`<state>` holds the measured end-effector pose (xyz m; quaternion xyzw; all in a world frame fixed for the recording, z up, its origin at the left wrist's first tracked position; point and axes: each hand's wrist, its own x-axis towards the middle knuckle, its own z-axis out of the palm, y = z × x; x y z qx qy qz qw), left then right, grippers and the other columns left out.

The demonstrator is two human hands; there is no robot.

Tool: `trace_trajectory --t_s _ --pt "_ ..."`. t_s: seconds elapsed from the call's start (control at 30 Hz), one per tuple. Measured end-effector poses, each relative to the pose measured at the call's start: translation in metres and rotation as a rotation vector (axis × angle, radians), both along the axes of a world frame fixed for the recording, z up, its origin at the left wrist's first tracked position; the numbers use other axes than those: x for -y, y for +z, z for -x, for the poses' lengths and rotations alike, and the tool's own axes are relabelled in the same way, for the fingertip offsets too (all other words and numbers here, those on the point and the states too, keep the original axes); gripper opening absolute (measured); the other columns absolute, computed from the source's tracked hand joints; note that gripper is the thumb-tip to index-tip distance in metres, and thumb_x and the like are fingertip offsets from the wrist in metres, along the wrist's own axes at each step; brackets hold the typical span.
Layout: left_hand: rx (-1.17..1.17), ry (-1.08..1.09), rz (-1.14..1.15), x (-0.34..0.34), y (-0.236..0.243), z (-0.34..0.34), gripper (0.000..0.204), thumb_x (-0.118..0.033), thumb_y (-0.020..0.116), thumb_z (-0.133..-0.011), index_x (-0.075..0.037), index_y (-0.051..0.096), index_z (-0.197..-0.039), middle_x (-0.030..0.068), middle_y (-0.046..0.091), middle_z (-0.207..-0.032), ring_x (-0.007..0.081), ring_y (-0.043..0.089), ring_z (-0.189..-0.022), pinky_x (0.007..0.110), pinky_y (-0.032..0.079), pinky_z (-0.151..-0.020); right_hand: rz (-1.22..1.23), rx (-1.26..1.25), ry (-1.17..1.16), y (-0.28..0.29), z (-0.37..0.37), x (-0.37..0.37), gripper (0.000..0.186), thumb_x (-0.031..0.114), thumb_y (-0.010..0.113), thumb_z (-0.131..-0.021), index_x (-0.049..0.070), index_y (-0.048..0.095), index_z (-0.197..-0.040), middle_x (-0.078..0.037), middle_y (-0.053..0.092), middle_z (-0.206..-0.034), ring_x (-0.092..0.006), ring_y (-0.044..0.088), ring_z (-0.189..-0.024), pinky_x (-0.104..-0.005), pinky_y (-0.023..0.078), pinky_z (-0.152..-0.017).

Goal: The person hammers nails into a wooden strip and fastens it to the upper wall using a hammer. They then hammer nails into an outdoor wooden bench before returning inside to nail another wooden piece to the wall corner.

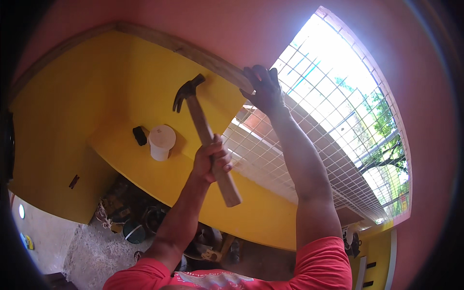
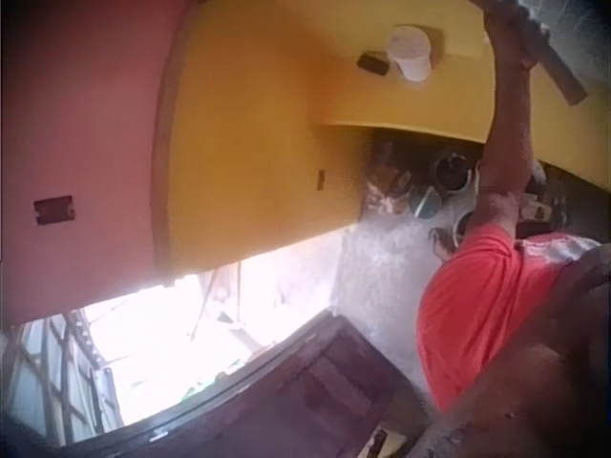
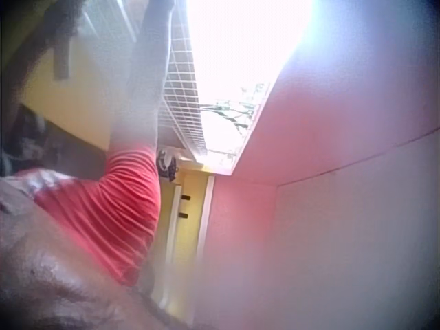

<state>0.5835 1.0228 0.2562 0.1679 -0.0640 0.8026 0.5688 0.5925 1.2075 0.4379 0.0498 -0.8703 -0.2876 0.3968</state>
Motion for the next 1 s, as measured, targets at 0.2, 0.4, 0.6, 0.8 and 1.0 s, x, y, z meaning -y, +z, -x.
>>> trace_trajectory --t_s 0.2,0.4,0.6,0.8,1.0 --pt "0.043 -0.01 -0.129 -0.019 0.026 -0.009 0.009 -0.013 0.058 -0.091 -0.017 0.054 -0.085 -0.0045 0.04 -0.06 0.0119 0.048 -0.05 0.035 0.051 -0.053 0.026 0.034 0.015 0.001 -0.002 -0.004 0.07 0.021 0.087 -0.058 0.012 0.062 -0.122 -0.005 0.054 -0.11 -0.027 0.05 -0.089 -0.0385 0.05 -0.072" --pt "0.084 -0.018 -0.228 -0.024 0.032 -0.013 0.013 -0.013 0.057 -0.092 -0.015 0.05 -0.082 -0.0034 0.039 -0.06 0.0123 0.048 -0.051 0.036 0.051 -0.054 0.043 0.039 0.011 0.002 -0.003 -0.004 0.062 0.023 0.084 -0.063 0.015 0.061 -0.121 -0.002 0.052 -0.112 -0.028 0.048 -0.091 -0.0376 0.054 -0.075" --pt "0.161 -0.029 -0.25 -0.029 0.038 -0.015 0.012 -0.014 0.058 -0.091 -0.015 0.051 -0.081 -0.0033 0.041 -0.061 0.0126 0.048 -0.051 0.036 0.051 -0.054 0.026 0.031 0.011 0.002 -0.002 -0.006 0.063 0.023 0.084 -0.063 0.015 0.061 -0.121 -0.002 0.052 -0.112 -0.0273 0.049 -0.091 -0.0372 0.054 -0.075" --pt "0.168 0.044 -0.162 -0.033 0.026 -0.016 0.008 -0.015 0.06 -0.09 -0.015 0.054 -0.085 -0.0034 0.043 -0.06 0.0129 0.05 -0.05 0.036 0.052 -0.053 0.038 0.039 0.012 0.002 -0.001 -0.003 0.061 0.022 0.084 -0.064 0.014 0.064 -0.12 -0.002 0.053 -0.112 -0.0265 0.049 -0.09 -0.0362 0.054 -0.075" --pt "0.069 0.045 -0.176 -0.024 0.024 -0.001 0.01 -0.015 0.06 -0.09 -0.016 0.053 -0.083 -0.0039 0.042 -0.06 0.0124 0.049 -0.05 0.037 0.051 -0.053 0.052 0.031 0.018 -0.001 0.003 -0.005 0.067 0.02 0.086 -0.061 0.01 0.062 -0.122 -0.006 0.054 -0.11 -0.026 0.052 -0.092 -0.0392 0.048 -0.078"
